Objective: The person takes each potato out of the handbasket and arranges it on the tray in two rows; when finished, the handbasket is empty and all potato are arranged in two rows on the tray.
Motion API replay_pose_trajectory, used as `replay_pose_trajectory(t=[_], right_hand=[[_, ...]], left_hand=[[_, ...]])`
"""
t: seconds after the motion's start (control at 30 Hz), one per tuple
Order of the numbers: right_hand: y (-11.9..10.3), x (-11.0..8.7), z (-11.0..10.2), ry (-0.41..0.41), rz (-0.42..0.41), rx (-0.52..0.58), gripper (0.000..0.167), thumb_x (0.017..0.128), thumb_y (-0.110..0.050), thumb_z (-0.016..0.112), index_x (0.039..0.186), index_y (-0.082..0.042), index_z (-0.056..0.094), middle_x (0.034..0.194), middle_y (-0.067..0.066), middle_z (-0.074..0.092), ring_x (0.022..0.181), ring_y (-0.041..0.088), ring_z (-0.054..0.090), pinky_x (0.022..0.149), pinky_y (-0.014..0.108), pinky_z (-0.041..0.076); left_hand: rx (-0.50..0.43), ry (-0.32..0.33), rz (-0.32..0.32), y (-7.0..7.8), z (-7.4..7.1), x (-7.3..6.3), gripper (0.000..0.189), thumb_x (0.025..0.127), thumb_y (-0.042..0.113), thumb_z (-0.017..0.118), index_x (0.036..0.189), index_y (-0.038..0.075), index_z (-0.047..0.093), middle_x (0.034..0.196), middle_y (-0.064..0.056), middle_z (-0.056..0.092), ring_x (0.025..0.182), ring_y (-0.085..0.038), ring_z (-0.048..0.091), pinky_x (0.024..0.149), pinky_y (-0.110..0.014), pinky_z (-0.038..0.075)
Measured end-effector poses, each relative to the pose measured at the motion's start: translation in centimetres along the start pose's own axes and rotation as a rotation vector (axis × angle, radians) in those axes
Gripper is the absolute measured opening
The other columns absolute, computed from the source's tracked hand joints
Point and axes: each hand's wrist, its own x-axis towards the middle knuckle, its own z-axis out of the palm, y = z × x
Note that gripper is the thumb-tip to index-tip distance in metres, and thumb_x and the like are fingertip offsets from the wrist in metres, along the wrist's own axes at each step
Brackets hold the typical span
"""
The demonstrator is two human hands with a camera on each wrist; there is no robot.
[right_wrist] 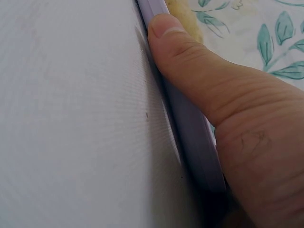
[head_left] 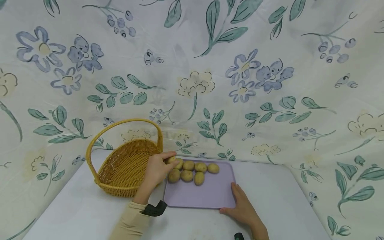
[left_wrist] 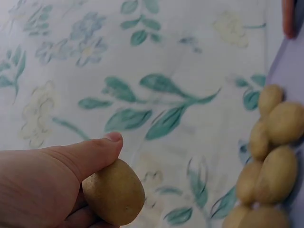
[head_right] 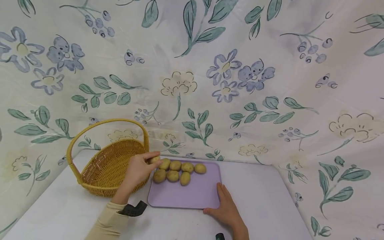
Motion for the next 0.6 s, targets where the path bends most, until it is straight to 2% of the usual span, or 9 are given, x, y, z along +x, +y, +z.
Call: replay_pose_trajectory(t=[0.07,0.17,0.37,0.53,0.6], right_hand=[[0.2,0.0,0.0,0.004,0.005,0.001,0.127,0.067,-0.058,0.088,0.160,0.002,0.026,0.166,0.025,0.025,0.155,0.047,0.020,0.125,0.061,0.023],[0.2,0.0,0.1,0.007,0.003,0.012,0.126,0.067,-0.058,0.088,0.160,0.002,0.027,0.166,0.024,0.025,0.155,0.047,0.019,0.125,0.060,0.023],[-0.1,-0.1,0.1,0.001,0.020,0.018,0.128,0.065,-0.057,0.089,0.160,0.001,0.026,0.167,0.024,0.025,0.155,0.046,0.020,0.124,0.061,0.024],[-0.3,-0.1,-0.1,0.006,0.015,0.023,0.127,0.066,-0.057,0.089,0.160,0.001,0.026,0.167,0.024,0.024,0.155,0.047,0.019,0.124,0.062,0.024],[-0.2,-0.1,0.0,0.009,0.003,0.022,0.127,0.067,-0.057,0.089,0.160,0.002,0.026,0.167,0.024,0.024,0.155,0.047,0.019,0.124,0.062,0.025]], left_hand=[[-0.016,-0.019,0.035,0.6,1.6,-0.1,0.035,0.086,0.024,0.083,0.119,0.012,0.078,0.122,-0.006,0.076,0.118,-0.027,0.070,0.094,-0.044,0.060],[-0.007,-0.041,0.102,1.3,3.8,-0.1,0.035,0.085,0.024,0.084,0.117,0.010,0.079,0.119,-0.003,0.077,0.118,-0.026,0.070,0.095,-0.043,0.060],[0.035,-0.102,0.235,2.2,7.6,-0.4,0.030,0.085,0.027,0.084,0.110,0.011,0.081,0.111,-0.003,0.079,0.107,-0.021,0.074,0.090,-0.038,0.061],[0.051,-0.173,0.227,3.0,10.1,-0.4,0.031,0.086,0.027,0.083,0.114,0.015,0.080,0.116,-0.002,0.078,0.111,-0.020,0.072,0.089,-0.038,0.061],[0.051,-0.191,0.221,3.4,10.9,-0.3,0.036,0.086,0.028,0.083,0.119,0.013,0.078,0.121,-0.005,0.076,0.117,-0.023,0.070,0.095,-0.041,0.060]])
